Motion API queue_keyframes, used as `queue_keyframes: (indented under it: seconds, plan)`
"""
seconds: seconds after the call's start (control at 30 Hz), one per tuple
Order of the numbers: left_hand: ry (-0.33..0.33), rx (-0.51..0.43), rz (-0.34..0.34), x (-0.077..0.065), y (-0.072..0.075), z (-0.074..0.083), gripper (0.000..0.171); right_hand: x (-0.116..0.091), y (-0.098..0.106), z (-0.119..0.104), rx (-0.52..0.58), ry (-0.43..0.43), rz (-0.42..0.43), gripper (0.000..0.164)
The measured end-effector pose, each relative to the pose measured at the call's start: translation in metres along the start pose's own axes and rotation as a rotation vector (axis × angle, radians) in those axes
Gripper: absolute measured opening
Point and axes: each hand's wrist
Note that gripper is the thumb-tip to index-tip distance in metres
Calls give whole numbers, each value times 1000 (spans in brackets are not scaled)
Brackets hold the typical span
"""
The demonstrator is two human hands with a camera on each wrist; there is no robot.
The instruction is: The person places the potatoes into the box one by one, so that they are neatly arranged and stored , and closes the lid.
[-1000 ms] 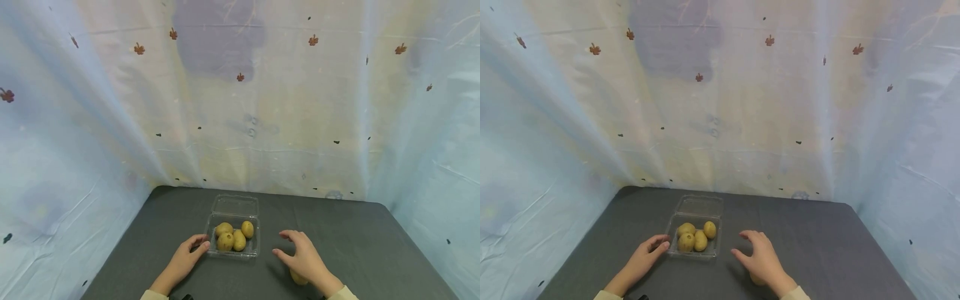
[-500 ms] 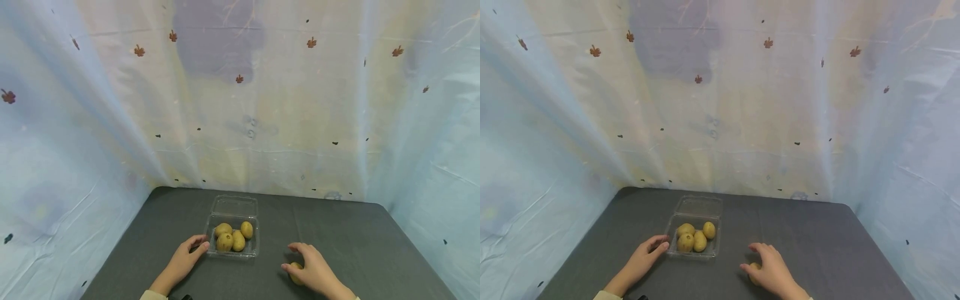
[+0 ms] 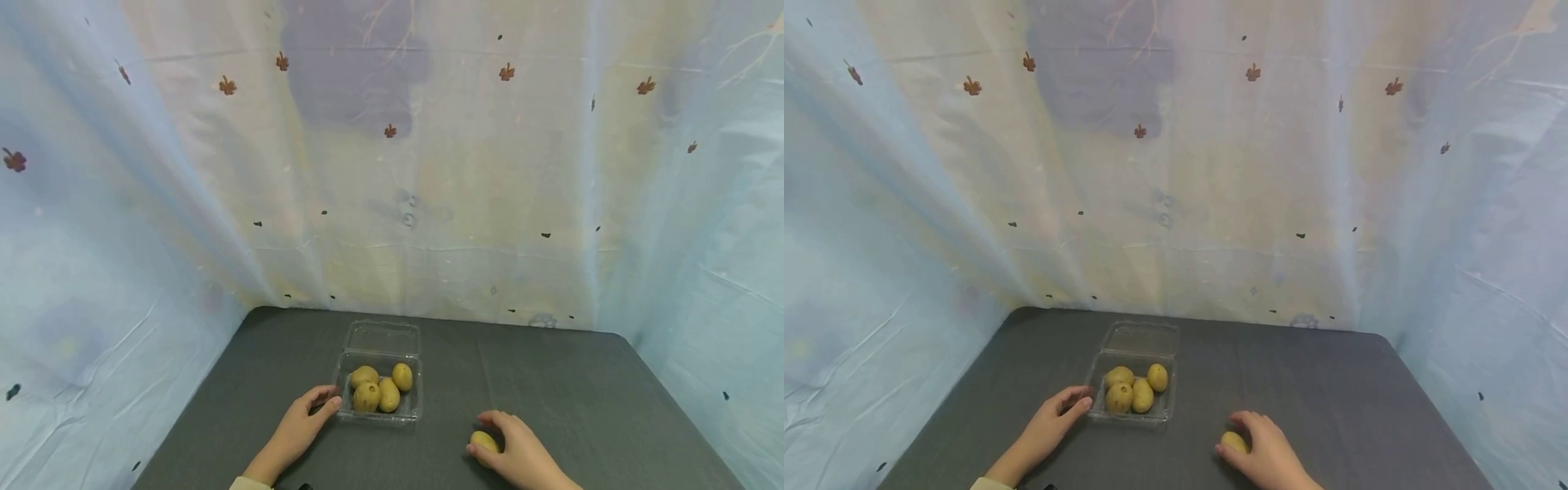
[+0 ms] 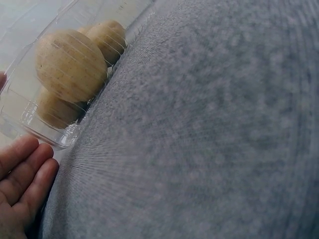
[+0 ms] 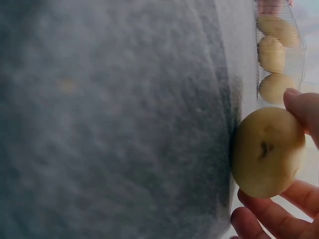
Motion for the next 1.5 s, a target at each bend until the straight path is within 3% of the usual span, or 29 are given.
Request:
queue_keyframes:
  seconds: [0.17, 0.67, 0.93, 1.33, 1.5]
  plan:
    - [-1, 0, 2, -1, 0, 0, 46, -2, 0, 2, 50, 14, -56, 57]
    - [-13, 10, 5, -1, 2, -2, 47, -7, -2, 5, 84, 120, -48, 48]
    - [-10, 1, 4, -2, 2, 0, 47, -5, 0, 5, 145, 103, -69, 43]
    - [4, 5, 0, 0, 1, -1, 48, 3, 3, -16, 59, 26, 95, 44]
    - [-2, 9, -2, 1, 0, -2, 47, 7, 3, -24, 79, 30, 114, 43]
Point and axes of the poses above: each hand's wrist, its own x-axis towards the middle knuckle, its own y-axis out of the back of the hand, z = x × y, and after that the axes turned 15 degrees about -x, right-handed
